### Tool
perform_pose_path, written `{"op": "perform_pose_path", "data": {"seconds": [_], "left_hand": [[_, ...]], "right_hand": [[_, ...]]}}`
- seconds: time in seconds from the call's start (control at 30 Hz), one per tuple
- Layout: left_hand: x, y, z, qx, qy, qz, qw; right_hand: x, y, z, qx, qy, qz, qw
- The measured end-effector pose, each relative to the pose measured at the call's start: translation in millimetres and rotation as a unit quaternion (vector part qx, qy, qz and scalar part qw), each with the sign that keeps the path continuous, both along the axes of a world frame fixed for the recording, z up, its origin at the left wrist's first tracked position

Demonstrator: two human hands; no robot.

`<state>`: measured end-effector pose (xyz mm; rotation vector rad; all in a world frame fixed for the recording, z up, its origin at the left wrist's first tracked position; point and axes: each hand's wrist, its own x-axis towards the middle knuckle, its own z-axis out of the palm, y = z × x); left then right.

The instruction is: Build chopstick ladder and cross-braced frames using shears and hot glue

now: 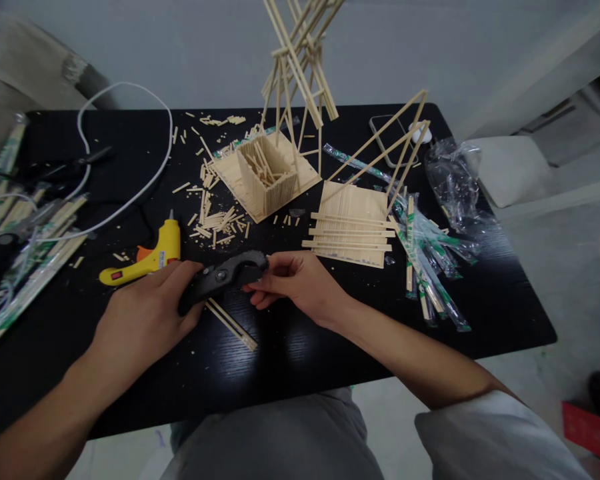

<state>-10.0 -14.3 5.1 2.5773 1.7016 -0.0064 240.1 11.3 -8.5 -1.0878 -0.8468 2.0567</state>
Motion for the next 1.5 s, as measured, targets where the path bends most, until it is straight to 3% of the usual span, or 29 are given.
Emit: {"op": "perform_pose_path", "data": {"seconds": [0.43,0.57,0.7,0.9,1.03,1.2,1.3,1.5], "left_hand": [[1,1,1.7,0.007,0.001,0.015,1.0],[-4,5,2.0,-0.002,0.001,0.045,0.999],[-7,11,1.1,-0.022,-0.092,0.093,0.991],[-3,13,8.6,-0.117,-0.312,0.138,0.933],[3,14,10.6,-0.196,-0.444,0.191,0.853],[7,14,2.3,-0.275,-0.563,0.228,0.745],[9,13,-1.2,-0.302,-0.568,0.221,0.733],[13,10,-1.2,-0.325,-0.547,0.185,0.749]], "right_hand": [[2,2,-2.1,-0.012,0.01,0.019,1.0],[2,1,-3.0,-0.016,0.03,0.02,0.999],[3,0,-4.4,-0.004,0.034,0.015,0.999],[3,0,-3.9,0.013,0.032,0.016,0.999],[1,-2,-3.4,0.028,0.019,0.016,0.999],[-3,-7,-7.3,0.023,0.01,0.017,1.0],[-6,-9,-9.1,0.013,0.009,0.03,0.999],[-10,-14,-9.8,-0.026,0.032,0.062,0.997]]}}
